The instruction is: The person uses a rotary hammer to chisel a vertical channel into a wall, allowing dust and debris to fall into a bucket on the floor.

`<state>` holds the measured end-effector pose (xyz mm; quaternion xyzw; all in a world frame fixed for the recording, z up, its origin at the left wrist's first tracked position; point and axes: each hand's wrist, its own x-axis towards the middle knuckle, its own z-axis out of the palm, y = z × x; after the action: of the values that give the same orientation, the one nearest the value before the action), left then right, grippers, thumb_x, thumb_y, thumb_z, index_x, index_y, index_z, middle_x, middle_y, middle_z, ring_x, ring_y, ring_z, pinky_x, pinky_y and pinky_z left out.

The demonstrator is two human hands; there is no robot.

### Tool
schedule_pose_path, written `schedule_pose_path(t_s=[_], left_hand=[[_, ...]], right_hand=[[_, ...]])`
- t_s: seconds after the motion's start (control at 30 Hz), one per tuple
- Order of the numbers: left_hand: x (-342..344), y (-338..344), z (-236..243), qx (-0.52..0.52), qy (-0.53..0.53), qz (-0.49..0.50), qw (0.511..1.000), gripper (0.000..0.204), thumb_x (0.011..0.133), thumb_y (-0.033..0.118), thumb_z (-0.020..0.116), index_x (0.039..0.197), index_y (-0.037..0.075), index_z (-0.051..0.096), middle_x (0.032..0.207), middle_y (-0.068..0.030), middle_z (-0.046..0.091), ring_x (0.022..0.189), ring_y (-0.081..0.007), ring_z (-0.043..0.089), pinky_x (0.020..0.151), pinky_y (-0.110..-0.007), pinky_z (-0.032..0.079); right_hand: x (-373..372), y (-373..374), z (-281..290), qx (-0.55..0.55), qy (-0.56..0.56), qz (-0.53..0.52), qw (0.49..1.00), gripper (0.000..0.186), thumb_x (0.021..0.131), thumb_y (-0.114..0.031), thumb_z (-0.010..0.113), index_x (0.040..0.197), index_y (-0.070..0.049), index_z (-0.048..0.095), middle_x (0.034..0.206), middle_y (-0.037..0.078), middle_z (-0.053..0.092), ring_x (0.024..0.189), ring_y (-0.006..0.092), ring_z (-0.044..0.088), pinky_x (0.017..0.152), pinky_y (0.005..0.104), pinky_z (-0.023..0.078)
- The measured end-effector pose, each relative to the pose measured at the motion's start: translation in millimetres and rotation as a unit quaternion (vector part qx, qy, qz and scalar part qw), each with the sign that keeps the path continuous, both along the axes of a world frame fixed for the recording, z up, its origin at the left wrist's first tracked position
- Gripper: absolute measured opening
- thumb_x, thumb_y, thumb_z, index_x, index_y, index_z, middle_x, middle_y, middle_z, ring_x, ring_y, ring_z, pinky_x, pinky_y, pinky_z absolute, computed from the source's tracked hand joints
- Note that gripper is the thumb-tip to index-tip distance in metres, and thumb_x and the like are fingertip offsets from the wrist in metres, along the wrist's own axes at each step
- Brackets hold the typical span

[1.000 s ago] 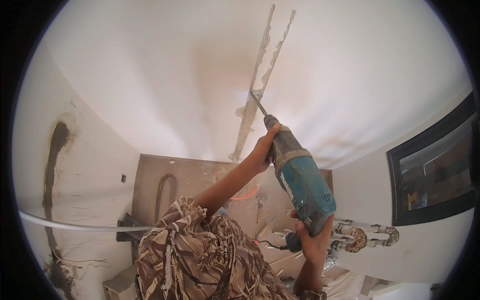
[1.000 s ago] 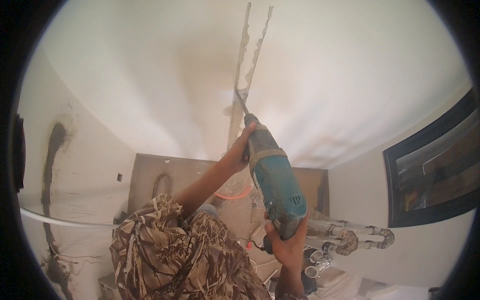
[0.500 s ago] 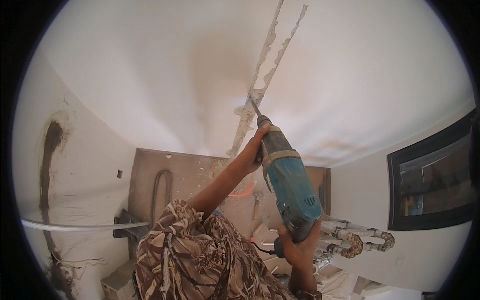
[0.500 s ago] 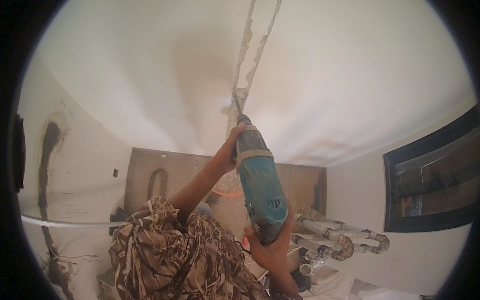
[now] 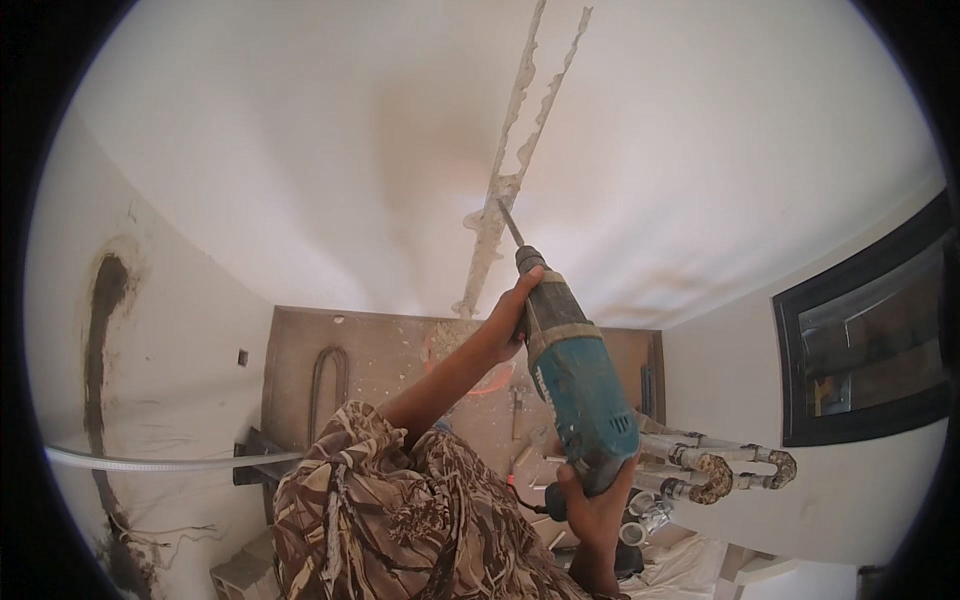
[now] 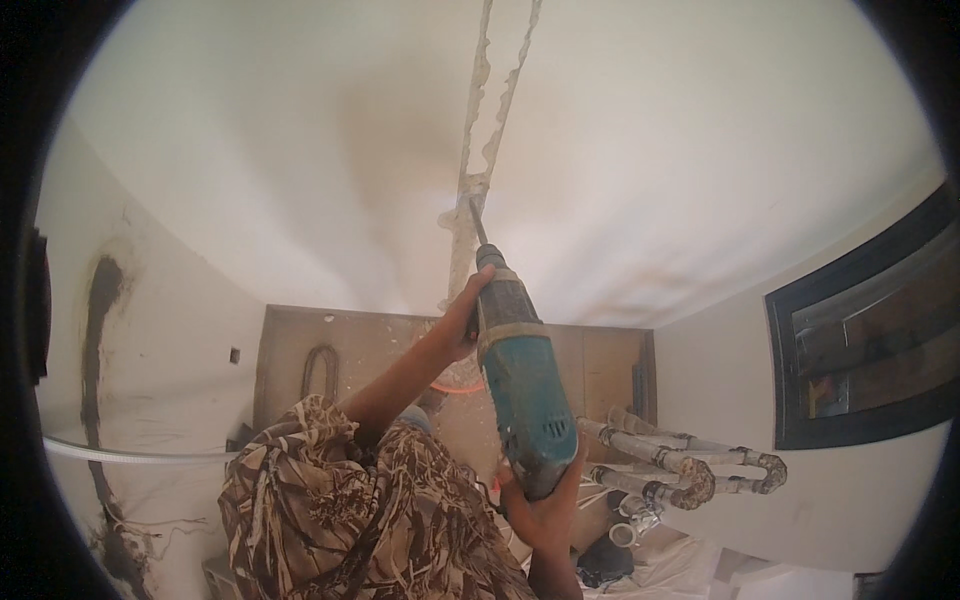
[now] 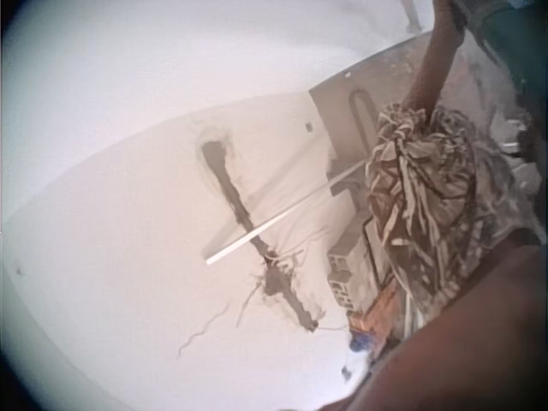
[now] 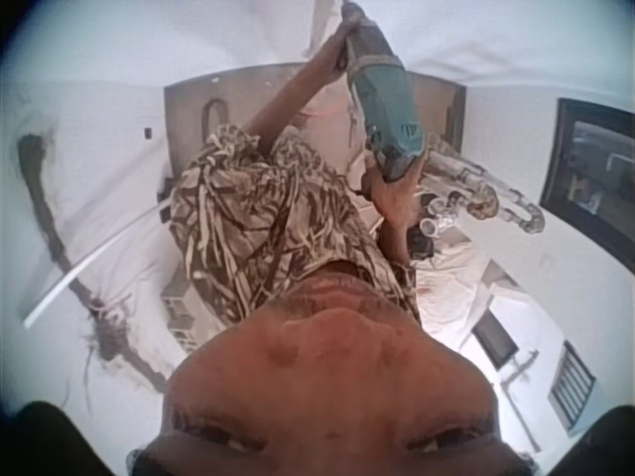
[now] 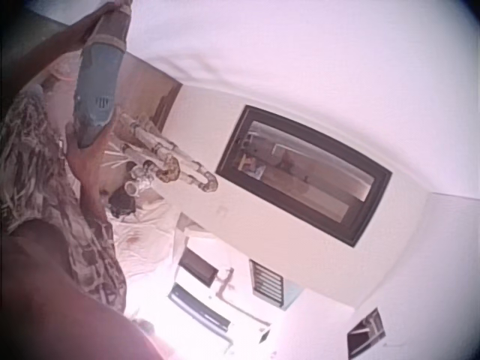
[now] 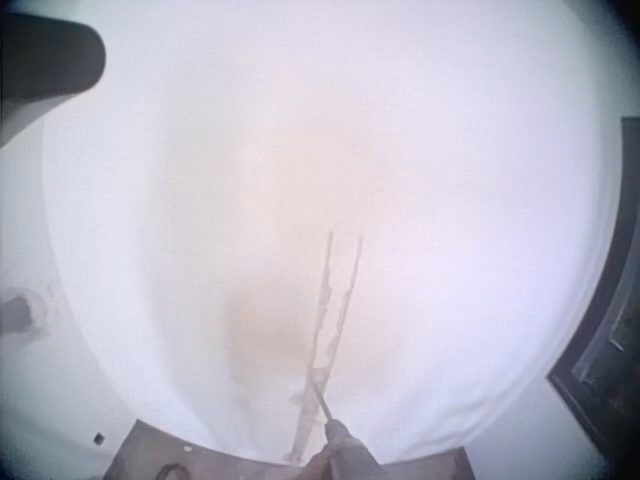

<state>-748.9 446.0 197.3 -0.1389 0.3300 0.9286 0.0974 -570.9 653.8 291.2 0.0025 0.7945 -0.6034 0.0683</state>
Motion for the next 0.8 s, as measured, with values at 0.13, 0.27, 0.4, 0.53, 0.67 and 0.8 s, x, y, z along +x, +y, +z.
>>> schedule_pose_path(t_s=[0.13,0.27,0.4,0.53,0.67,0.8], left_hand=[[4.1,-2.9,6.4,0.013,0.024,-0.018,0.999,0.069,0.088,0.066,0.062,0.121,0.005,0.058,0.109,-0.0084,0.064,0.098,-0.016,0.064,0.077,-0.026,0.052],[-10.6,-15.6,13.1,-0.008,0.021,-0.007,1.0,0.067,0.089,0.065,0.061,0.12,0.006,0.058,0.108,-0.0071,0.064,0.094,-0.0148,0.065,0.074,-0.025,0.052],[-13.3,-18.7,17.6,0.026,0.035,0.019,0.999,0.065,0.09,0.065,0.061,0.12,0.006,0.057,0.108,-0.0061,0.064,0.092,-0.0144,0.064,0.071,-0.025,0.053],[-31.5,-22.9,27.9,0.047,0.051,0.011,0.998,0.066,0.089,0.065,0.062,0.12,0.007,0.057,0.109,-0.0061,0.064,0.092,-0.0153,0.064,0.073,-0.028,0.054],[-61.9,-3.5,43.4,0.102,0.065,0.037,0.992,0.066,0.088,0.066,0.063,0.119,0.008,0.058,0.108,-0.0053,0.064,0.091,-0.0157,0.065,0.072,-0.03,0.055],[-66.9,10.7,41.5,0.107,0.05,0.032,0.993,0.067,0.086,0.067,0.064,0.12,0.009,0.058,0.108,-0.0049,0.065,0.096,-0.0155,0.064,0.075,-0.031,0.054]], right_hand=[[14.5,-0.2,1.4,0.002,-0.024,-0.008,1.0,0.094,0.08,-0.014,0.08,0.151,0.003,0.021,0.136,0.021,0.045,0.125,0.0298,0.049,0.104,0.0401,0.041],[-7.7,-10.1,6.0,0.116,0.042,0.015,0.992,0.093,0.08,-0.011,0.08,0.151,0.002,0.021,0.138,0.022,0.043,0.128,0.0306,0.046,0.104,0.0407,0.041],[-18.3,-22.0,26.5,0.097,0.06,0.012,0.993,0.097,0.078,-0.012,0.081,0.152,0.003,0.02,0.132,0.021,0.049,0.12,0.0301,0.052,0.101,0.0417,0.044],[-41.9,-22.2,64.8,0.147,0.035,-0.008,0.989,0.103,0.077,-0.018,0.083,0.154,0.004,0.018,0.121,0.019,0.057,0.107,0.027,0.059,0.092,0.0377,0.049],[-104.3,-1.2,108.0,-0.007,0.047,0.085,0.995,0.084,0.084,-0.029,0.079,0.145,0.002,0.031,0.104,0.014,0.063,0.093,0.0207,0.063,0.077,0.0316,0.051],[-107.7,3.8,106.8,-0.082,0.038,0.133,0.987,0.084,0.087,-0.03,0.075,0.148,0.001,0.026,0.107,0.016,0.061,0.088,0.0205,0.063,0.069,0.0312,0.053]])
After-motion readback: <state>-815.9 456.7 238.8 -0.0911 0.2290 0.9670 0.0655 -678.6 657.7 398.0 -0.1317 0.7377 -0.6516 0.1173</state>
